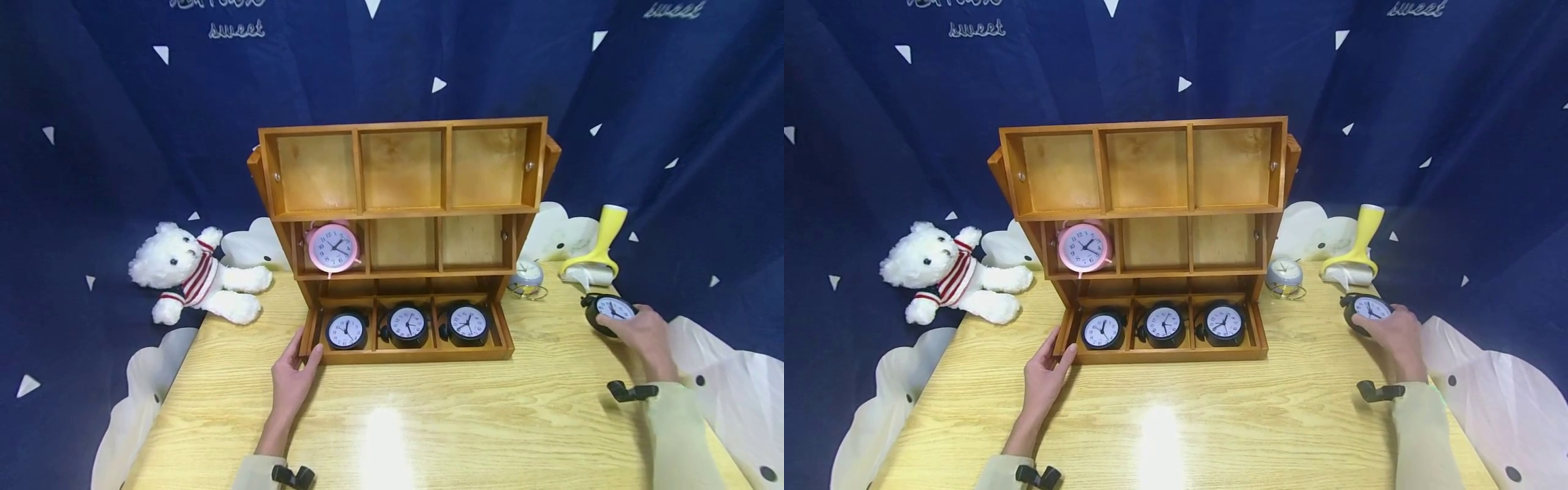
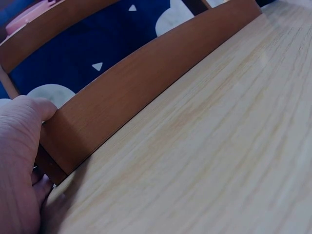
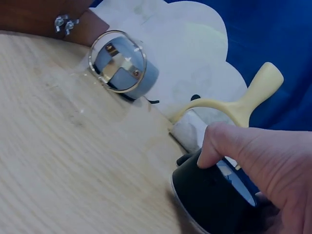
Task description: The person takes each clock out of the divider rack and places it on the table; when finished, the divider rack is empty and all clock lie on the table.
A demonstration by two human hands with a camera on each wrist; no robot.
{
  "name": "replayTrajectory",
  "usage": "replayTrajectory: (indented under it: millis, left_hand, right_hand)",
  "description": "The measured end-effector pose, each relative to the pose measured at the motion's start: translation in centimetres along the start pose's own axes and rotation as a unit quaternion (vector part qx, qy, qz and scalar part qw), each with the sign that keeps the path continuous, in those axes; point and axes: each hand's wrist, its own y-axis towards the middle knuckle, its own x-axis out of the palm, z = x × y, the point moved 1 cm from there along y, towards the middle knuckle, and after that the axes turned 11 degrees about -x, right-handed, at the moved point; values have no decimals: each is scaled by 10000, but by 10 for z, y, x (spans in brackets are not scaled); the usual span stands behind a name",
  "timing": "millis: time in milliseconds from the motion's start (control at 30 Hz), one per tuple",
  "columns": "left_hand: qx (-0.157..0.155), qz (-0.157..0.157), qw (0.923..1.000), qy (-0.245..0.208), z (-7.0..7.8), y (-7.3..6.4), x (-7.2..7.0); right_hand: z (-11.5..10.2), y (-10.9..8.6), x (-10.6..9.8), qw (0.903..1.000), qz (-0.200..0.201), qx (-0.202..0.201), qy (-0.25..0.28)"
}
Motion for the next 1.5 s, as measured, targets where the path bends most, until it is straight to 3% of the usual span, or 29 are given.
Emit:
replayTrajectory:
  millis: [100,333,567,733,1033,1333,1500]
  left_hand:
    - [-8,0,10000,-27,0,-1,0]
    - [133,-32,9999,10,1,-3,-1]
    - [153,-77,9999,-10,6,-3,-3]
    - [114,-68,9999,43,0,-1,-3]
    - [134,-47,9999,65,-1,1,-1]
    - [88,-40,9999,99,9,-4,-1]
    - [158,-40,9998,89,16,-7,0]
  right_hand:
    - [3,0,-4,9999,-39,-44,-92]
    - [8,-6,-8,9995,162,-104,254]
    - [4,-6,-9,9995,-62,-74,301]
    - [-2,-5,-5,9989,287,-211,305]
    - [-45,-17,-7,9927,1065,-538,168]
    - [-88,-41,6,9866,1141,-1047,516]
    - [-107,-53,16,9839,892,-1321,814]
